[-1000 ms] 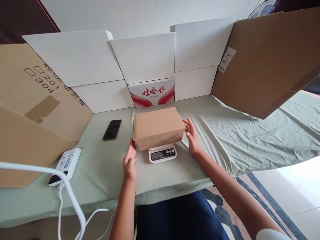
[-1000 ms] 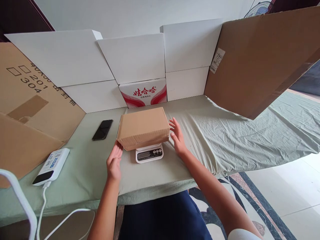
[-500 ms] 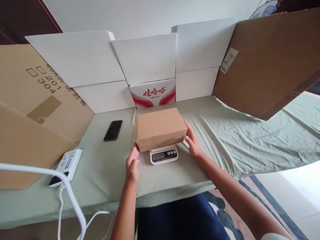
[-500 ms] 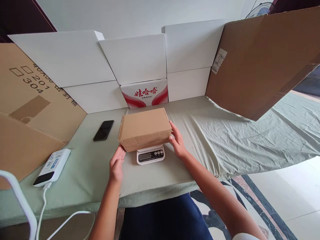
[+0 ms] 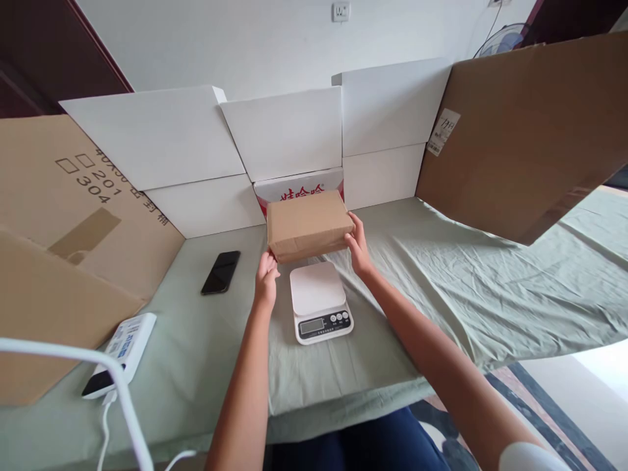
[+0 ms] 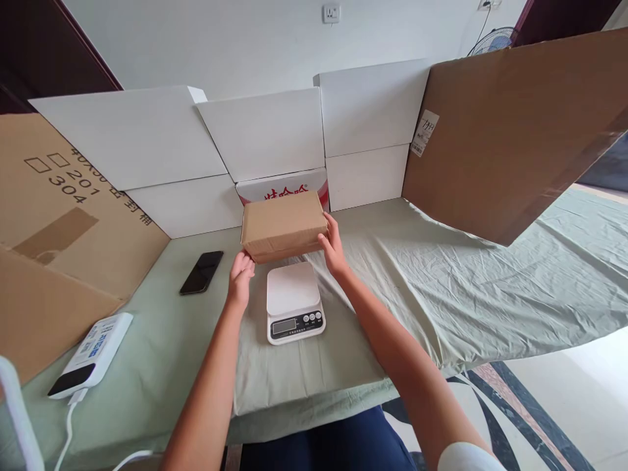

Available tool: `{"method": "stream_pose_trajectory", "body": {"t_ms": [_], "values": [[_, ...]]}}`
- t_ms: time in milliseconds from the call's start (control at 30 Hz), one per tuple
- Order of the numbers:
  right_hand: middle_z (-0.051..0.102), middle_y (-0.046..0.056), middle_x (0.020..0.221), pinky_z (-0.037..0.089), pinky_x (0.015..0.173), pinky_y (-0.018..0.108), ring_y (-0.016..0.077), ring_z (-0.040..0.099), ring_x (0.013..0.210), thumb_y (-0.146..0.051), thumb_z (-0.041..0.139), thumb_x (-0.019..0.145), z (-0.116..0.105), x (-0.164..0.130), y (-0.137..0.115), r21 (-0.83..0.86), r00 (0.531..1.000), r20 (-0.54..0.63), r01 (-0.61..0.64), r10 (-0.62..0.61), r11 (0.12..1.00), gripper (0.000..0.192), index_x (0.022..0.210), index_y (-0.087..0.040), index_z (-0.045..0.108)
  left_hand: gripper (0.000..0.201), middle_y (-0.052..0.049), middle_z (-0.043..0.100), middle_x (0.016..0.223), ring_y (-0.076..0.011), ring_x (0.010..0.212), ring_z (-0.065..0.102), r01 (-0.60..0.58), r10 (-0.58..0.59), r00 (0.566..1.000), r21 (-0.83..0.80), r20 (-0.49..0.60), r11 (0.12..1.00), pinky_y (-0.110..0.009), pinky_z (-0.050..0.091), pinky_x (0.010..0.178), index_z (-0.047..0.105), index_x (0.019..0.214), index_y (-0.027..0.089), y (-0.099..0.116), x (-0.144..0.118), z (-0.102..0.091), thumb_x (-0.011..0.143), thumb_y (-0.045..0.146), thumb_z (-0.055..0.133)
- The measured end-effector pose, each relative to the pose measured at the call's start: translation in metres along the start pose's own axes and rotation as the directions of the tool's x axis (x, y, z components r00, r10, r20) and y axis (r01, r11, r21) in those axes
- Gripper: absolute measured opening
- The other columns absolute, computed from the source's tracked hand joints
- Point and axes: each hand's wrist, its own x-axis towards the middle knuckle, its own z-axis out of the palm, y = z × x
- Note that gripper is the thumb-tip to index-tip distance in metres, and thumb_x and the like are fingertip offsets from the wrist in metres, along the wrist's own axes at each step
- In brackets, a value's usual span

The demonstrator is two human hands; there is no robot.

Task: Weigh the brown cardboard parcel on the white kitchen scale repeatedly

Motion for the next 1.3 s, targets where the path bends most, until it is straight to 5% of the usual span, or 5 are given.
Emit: {"method": "stream_pose_trajectory", "body": {"t_ms": [300, 467, 600, 1067, 1300], "values": [[0.055, 0.011, 0.146, 0.041, 0.117, 0.051, 0.0277, 0.054, 0.134, -0.061, 0.046, 0.094, 0.008, -0.009, 0.041, 0.046, 0.976, 0.023, -0.218, 0.218, 0.975, 0.067, 0.151, -0.028, 0.034, 0.071, -0.012, 0.065, 0.141, -0.0284, 0.138, 0.055, 0.092, -0.092, 0.996, -0.007, -0.013, 0.996, -0.043, 0.039, 0.117, 0.066, 0.131, 0.022, -0.035, 0.006, -0.003, 0.061, 0.018, 0.054], [0.041, 0.010, 0.156, 0.043, 0.113, 0.056, 0.0264, 0.049, 0.141, -0.063, 0.037, 0.093, -0.018, 0.004, 0.064, 0.091, 0.896, -0.237, -0.366, 0.377, 0.926, 0.070, 0.156, -0.039, 0.022, 0.082, -0.015, 0.044, 0.162, -0.0280, 0.152, 0.037, 0.065, -0.070, 0.976, -0.032, -0.206, 0.997, -0.042, 0.031, 0.122, 0.055, 0.145, 0.020, -0.034, 0.016, -0.029, 0.063, 0.025, 0.056], [0.037, 0.010, 0.156, 0.042, 0.113, 0.059, 0.0266, 0.050, 0.139, -0.065, 0.035, 0.093, -0.050, 0.008, 0.082, 0.065, 0.887, -0.325, -0.324, 0.327, 0.944, 0.073, 0.159, -0.042, 0.014, 0.089, -0.014, 0.036, 0.167, -0.0289, 0.156, 0.029, 0.013, -0.022, 0.961, -0.034, -0.277, 0.999, -0.044, 0.028, 0.124, 0.048, 0.151, 0.022, -0.031, 0.022, -0.054, 0.063, 0.027, 0.055], [0.035, 0.009, 0.164, 0.039, 0.118, 0.056, 0.0282, 0.046, 0.146, -0.067, 0.041, 0.092, -0.031, -0.001, 0.062, 0.081, 0.901, -0.201, -0.376, 0.385, 0.923, 0.072, 0.156, -0.038, 0.029, 0.091, -0.021, 0.036, 0.165, -0.0312, 0.155, 0.029, -0.001, -0.016, 0.959, -0.060, -0.284, 0.998, -0.042, 0.029, 0.123, 0.047, 0.152, 0.013, -0.026, 0.019, -0.052, 0.062, 0.025, 0.056], [0.046, 0.006, 0.159, 0.041, 0.119, 0.053, 0.0280, 0.053, 0.142, -0.070, 0.044, 0.093, -0.021, -0.006, 0.057, 0.116, 0.917, -0.055, -0.387, 0.395, 0.915, 0.070, 0.155, -0.039, 0.037, 0.082, -0.015, 0.043, 0.162, -0.0291, 0.153, 0.035, 0.041, -0.057, 0.972, -0.075, -0.227, 0.996, -0.041, 0.032, 0.122, 0.057, 0.144, 0.021, -0.031, 0.016, -0.033, 0.063, 0.028, 0.059]]}}
